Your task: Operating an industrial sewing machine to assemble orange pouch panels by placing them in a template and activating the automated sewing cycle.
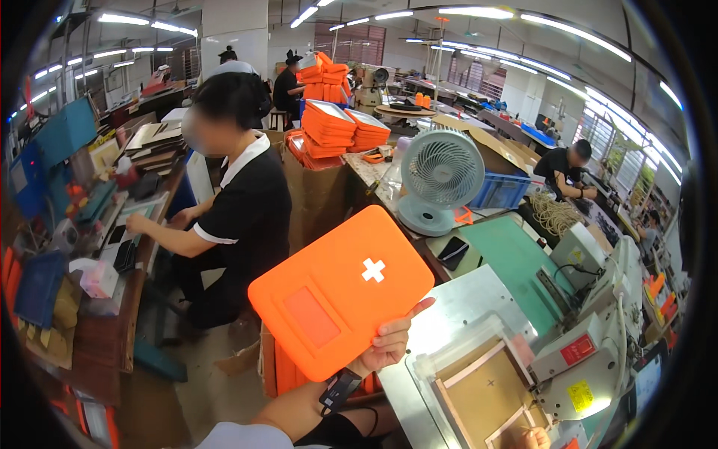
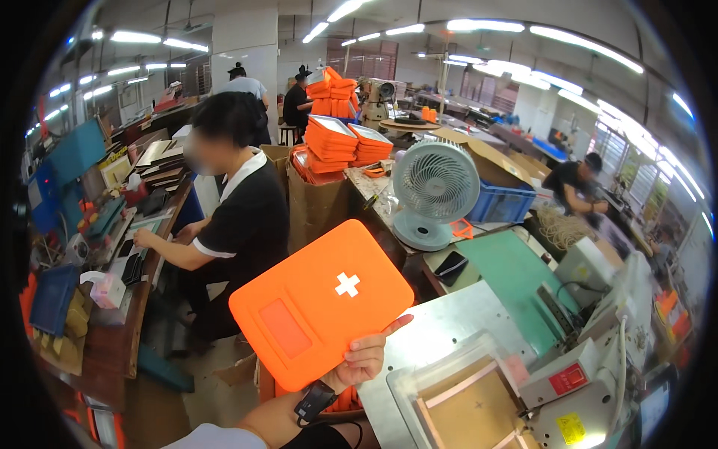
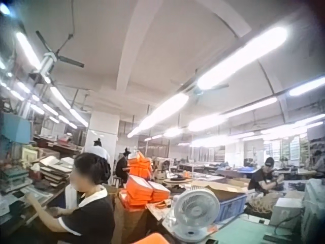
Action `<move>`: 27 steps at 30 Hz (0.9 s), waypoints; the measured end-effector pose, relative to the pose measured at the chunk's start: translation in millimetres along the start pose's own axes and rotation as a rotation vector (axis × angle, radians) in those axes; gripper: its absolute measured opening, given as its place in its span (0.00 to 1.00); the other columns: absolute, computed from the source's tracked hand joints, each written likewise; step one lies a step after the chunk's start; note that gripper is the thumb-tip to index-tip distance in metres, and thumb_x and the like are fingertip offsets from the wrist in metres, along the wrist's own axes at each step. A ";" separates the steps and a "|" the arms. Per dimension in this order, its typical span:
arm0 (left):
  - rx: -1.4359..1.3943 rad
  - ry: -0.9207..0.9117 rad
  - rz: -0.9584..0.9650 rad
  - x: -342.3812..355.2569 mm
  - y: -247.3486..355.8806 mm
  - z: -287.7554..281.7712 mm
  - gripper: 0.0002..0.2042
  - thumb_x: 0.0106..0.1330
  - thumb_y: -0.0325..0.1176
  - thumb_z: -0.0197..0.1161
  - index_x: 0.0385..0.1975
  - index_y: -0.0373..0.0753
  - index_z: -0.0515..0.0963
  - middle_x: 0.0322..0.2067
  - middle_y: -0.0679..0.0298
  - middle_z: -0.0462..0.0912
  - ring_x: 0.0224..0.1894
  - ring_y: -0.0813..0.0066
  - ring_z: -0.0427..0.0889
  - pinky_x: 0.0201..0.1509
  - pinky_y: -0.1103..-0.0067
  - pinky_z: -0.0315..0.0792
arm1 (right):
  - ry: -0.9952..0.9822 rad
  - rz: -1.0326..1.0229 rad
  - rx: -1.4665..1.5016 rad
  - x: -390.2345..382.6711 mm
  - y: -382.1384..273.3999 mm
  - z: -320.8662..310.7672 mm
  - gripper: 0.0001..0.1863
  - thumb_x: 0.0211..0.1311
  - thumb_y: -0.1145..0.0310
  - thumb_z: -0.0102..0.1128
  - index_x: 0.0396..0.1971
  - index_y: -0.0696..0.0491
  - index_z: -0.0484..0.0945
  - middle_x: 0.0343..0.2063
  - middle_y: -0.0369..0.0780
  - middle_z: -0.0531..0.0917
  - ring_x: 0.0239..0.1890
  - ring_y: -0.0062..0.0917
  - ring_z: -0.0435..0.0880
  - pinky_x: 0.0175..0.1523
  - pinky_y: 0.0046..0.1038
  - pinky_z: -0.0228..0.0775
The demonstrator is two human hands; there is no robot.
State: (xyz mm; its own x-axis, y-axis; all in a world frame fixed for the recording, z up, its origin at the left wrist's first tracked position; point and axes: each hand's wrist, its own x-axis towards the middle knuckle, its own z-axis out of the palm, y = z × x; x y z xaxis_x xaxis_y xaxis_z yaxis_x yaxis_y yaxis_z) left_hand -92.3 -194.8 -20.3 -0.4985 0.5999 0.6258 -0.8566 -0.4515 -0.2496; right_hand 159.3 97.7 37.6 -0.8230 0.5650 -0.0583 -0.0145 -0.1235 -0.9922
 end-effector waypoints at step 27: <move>0.220 0.125 0.149 -0.8 -2.3 -8.6 0.17 0.71 0.30 0.53 0.57 0.31 0.68 0.31 0.66 0.78 0.29 0.79 0.77 0.30 0.83 0.69 | -0.041 -0.024 -0.008 -0.8 -8.0 1.7 0.09 0.66 0.66 0.61 0.32 0.56 0.75 0.24 0.35 0.75 0.21 0.16 0.69 0.30 0.21 0.67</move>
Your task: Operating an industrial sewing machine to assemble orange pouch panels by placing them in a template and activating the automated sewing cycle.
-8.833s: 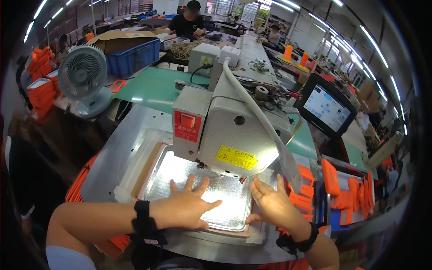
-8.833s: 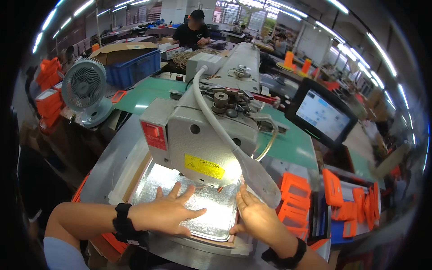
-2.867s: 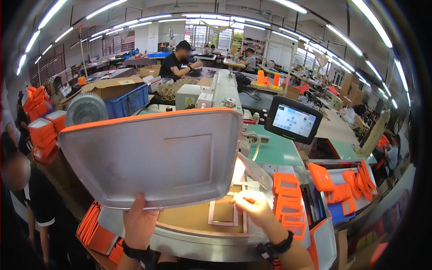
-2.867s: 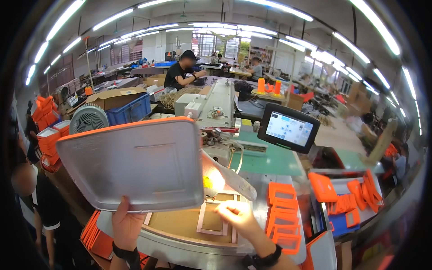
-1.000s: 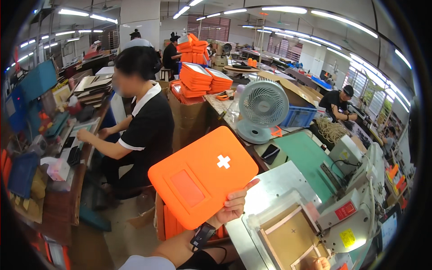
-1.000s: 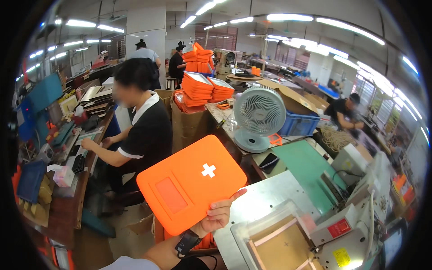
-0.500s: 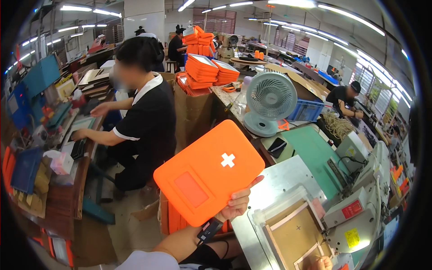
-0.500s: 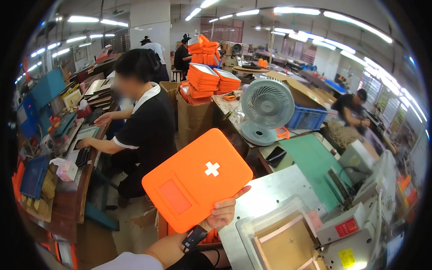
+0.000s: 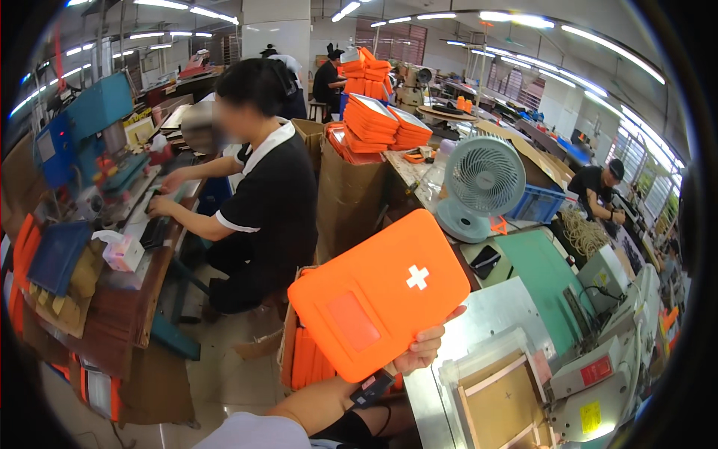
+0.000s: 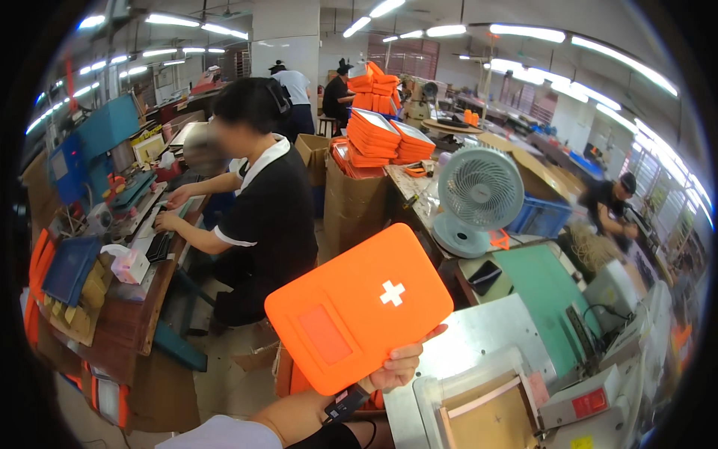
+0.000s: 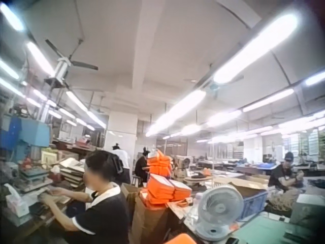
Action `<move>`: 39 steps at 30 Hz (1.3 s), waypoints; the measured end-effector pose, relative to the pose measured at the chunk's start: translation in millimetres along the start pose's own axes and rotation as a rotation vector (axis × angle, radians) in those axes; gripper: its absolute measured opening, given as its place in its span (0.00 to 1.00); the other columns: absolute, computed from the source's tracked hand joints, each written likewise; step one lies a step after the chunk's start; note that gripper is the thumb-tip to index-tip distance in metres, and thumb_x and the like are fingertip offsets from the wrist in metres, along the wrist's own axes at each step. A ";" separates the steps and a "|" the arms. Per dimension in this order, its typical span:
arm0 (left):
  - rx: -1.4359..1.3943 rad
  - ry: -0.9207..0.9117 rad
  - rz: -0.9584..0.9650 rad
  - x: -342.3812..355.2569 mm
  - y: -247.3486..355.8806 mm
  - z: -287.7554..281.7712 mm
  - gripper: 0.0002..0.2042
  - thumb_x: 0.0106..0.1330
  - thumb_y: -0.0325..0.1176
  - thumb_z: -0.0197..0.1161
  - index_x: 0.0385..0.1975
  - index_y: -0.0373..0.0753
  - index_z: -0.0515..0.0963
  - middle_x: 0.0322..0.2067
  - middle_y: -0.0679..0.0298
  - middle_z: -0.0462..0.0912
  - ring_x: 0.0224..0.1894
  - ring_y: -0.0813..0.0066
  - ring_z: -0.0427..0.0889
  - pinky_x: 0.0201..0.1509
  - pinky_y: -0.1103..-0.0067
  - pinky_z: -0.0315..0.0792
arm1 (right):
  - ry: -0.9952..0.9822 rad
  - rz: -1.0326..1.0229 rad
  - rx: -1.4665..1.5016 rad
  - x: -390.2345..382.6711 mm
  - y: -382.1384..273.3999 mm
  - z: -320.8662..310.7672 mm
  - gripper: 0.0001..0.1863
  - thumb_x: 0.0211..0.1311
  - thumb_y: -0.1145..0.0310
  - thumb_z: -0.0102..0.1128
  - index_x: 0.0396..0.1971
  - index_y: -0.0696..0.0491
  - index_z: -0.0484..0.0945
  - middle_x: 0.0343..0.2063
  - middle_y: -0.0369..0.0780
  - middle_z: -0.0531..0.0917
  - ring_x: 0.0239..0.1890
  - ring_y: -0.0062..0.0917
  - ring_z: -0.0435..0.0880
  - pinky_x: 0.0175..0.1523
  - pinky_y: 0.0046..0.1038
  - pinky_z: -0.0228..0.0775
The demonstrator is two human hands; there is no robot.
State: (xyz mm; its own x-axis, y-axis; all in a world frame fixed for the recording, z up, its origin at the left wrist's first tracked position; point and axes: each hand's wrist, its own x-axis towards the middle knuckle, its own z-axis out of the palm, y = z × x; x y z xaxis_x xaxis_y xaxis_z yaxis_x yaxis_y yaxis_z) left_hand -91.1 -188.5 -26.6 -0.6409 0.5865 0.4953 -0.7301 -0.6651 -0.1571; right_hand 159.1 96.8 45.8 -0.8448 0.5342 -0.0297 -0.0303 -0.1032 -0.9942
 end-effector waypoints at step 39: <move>2.607 1.528 0.473 -260.2 160.1 43.7 0.32 0.63 0.27 0.54 0.70 0.39 0.56 0.36 0.39 0.81 0.39 0.45 0.83 0.44 0.62 0.75 | 0.036 -0.011 -0.023 -12.0 7.8 -5.9 0.10 0.68 0.64 0.59 0.36 0.55 0.74 0.27 0.35 0.72 0.24 0.17 0.69 0.33 0.19 0.65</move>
State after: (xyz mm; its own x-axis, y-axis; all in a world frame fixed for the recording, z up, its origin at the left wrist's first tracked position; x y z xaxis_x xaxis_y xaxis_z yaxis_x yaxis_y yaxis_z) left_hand -30.9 -467.8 -143.3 -0.8682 -0.4105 0.2789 -0.1197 0.7186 0.6851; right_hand 172.2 94.5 37.8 -0.8245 0.5654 -0.0220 -0.0271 -0.0784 -0.9966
